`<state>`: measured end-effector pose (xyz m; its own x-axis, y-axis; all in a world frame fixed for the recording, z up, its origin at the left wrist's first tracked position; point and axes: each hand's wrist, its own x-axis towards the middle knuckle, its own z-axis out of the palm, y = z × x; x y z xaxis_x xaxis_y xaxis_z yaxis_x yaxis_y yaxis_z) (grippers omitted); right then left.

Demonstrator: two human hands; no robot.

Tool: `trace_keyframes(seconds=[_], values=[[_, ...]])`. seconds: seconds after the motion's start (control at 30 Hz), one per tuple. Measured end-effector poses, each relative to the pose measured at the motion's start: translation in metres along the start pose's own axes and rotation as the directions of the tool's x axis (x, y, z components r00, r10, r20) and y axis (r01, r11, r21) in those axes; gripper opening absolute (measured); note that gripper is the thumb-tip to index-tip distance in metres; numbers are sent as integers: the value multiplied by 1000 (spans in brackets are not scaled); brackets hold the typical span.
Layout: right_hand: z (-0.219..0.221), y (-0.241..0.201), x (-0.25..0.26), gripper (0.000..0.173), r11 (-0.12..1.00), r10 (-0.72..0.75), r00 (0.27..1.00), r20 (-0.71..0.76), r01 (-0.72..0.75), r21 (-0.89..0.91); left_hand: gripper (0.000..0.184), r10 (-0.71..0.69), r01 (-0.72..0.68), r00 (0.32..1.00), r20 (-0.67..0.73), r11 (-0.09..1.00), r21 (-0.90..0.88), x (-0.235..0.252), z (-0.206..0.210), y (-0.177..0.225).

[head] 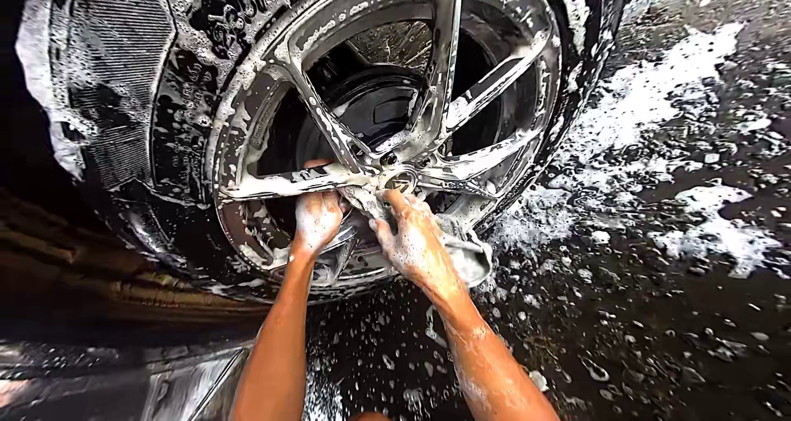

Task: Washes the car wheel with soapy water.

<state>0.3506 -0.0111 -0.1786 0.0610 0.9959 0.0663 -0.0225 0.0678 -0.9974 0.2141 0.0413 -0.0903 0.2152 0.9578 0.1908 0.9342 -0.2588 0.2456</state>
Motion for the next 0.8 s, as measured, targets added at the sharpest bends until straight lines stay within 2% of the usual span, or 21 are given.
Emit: trace_keyframes(seconds=[0.03,0.1,0.13,0.2,0.23,0.27,0.3,0.33,0.4,0.43,0.53,0.57,0.6,0.63,0.7,0.77,0.8], values=[[11,-4,-3,28,995,-82,991,-108,87,45,29,19,-17,998,-56,999,34,0,2,0],[36,-24,-1,18,947,-221,895,-387,293,136,37,41,-37,977,-208,999,24,4,10,-3],[43,-36,2,17,917,-259,849,-461,366,158,37,1,-28,955,-296,996,-86,5,17,-5],[45,-55,3,14,910,-281,841,-463,387,150,38,-69,-67,930,-360,934,-352,1,32,-20],[42,-55,2,16,929,-264,856,-445,350,121,41,-80,-55,935,-346,930,-364,-6,34,-24],[39,-48,0,21,954,-233,867,-440,292,70,46,-67,-14,946,-318,969,-247,-10,30,-20],[37,-34,-2,31,976,-186,888,-420,216,25,48,-79,43,952,-297,991,-127,-10,25,-5],[37,-17,-4,44,991,-121,917,-380,134,6,47,-113,90,951,-289,992,-91,-9,21,7],[51,14,-3,57,997,-27,955,-294,47,64,42,-168,106,946,-276,969,-224,-7,21,13],[61,23,-2,55,991,-50,948,-315,85,100,39,-168,69,950,-264,935,-347,-6,23,11],[74,19,14,37,947,-214,838,-501,304,104,38,-76,-11,993,-86,686,-728,-6,19,-3],[74,13,19,32,932,-251,808,-533,351,93,37,-47,10,999,-23,611,-791,-9,15,-7],[73,7,23,25,921,-279,783,-556,382,75,37,-30,33,999,18,585,-810,-12,11,-9],[74,1,27,19,915,-294,763,-576,399,61,31,-46,63,998,44,610,-790,-12,7,-9],[78,-9,30,14,926,-258,758,-599,370,70,19,-107,52,994,-39,728,-684,0,10,-9],[73,-16,21,17,952,-148,843,-517,264,158,9,-102,-7,971,-217,892,-451,6,18,-11],[69,-18,18,18,956,-111,880,-462,222,194,7,-77,-32,950,-304,941,-338,8,20,-9]])
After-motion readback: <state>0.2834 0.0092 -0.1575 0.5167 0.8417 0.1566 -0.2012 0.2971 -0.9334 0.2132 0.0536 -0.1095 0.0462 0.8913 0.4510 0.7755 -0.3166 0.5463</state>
